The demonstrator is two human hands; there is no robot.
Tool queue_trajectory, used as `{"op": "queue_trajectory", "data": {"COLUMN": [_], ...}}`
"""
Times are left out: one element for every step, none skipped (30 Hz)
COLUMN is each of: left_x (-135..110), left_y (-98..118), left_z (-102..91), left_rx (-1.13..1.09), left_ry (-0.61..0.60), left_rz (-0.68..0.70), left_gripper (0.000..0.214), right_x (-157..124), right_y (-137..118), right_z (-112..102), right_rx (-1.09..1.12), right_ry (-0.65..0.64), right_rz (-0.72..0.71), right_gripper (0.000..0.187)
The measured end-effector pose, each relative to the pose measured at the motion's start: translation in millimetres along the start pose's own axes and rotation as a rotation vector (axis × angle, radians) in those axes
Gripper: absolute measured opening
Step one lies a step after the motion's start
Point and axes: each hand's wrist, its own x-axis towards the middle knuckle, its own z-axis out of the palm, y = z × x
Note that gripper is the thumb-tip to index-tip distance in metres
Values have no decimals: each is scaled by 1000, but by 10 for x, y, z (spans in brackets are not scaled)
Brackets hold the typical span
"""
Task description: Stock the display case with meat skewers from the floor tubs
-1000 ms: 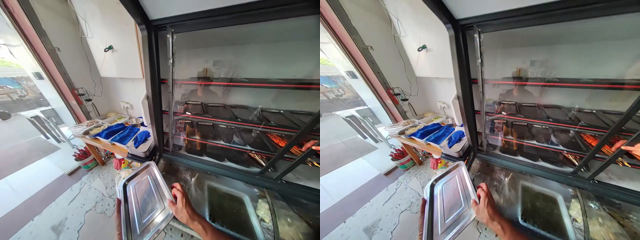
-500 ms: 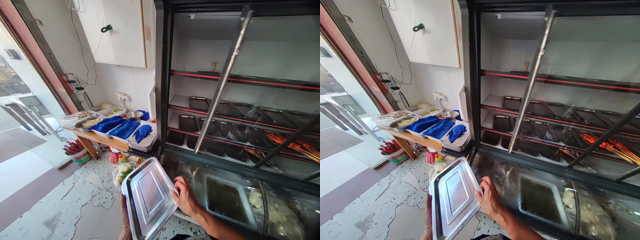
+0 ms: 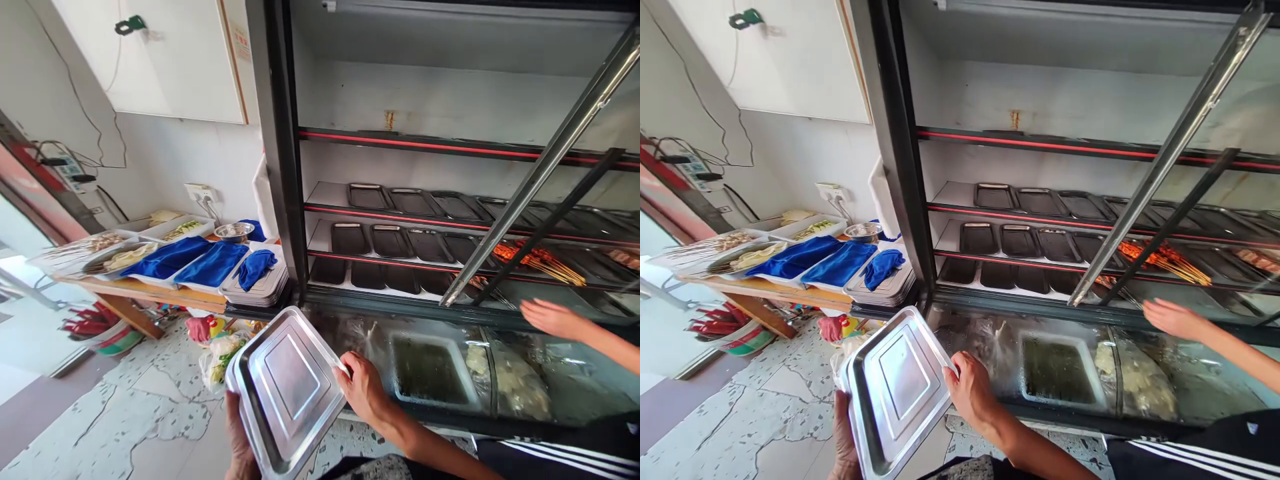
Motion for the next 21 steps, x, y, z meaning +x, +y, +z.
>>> {"op": "queue_trajectory", "data": {"left_x": [12,27,43,62,81,102,122,142,160,176,187,196,200,202,203,203,203,204,208,213,222], "left_y": [-7,-15,-25,-37,-49,-63,-79,-96,-113,-130,-145,-158,-169,-178,-186,-194,-203,-212,-220,-227,-231], "left_z": [24,38,43,41,34,26,19,16,17,22,31,42,53,63,70,73,72,67,57,41,21], "left_rx": [-1,-6,-8,-5,4,17,31,45,57,65,66,62,55,48,41,37,37,40,43,45,52], "left_ry": [26,55,85,112,137,157,169,174,174,171,169,169,173,184,198,216,233,254,279,309,344], "left_rz": [4,5,8,7,0,-11,-21,-19,-10,5,22,43,54,50,37,30,23,34,66,112,150], "left_gripper": [28,25,22,20,20,21,24,26,28,29,29,27,26,26,26,26,26,26,26,27,27], "right_x": [-5,-6,-7,-9,-14,-24,-40,-61,-86,-113,-137,-158,-174,-184,-188,-189,-188,-186,-186,-188,-192], "right_y": [-9,-14,-16,-17,-18,-20,-23,-27,-31,-34,-36,-33,-28,-19,-8,3,13,20,23,22,18], "right_z": [-33,-66,-98,-127,-154,-175,-193,-205,-214,-220,-224,-227,-229,-230,-231,-230,-226,-221,-214,-205,-196], "right_rx": [5,22,51,93,154,237,327,416,498,561,594,593,568,526,475,427,392,371,360,352,350], "right_ry": [-2,2,7,1,-19,-53,-91,-123,-141,-148,-141,-133,-128,-128,-130,-137,-150,-169,-184,-188,-176], "right_rz": [21,43,67,98,144,201,258,303,331,338,330,313,298,288,284,288,296,311,330,341,336], "right_gripper": [21,21,21,21,22,23,25,28,31,32,32,30,27,25,24,23,24,26,27,27,27]}}
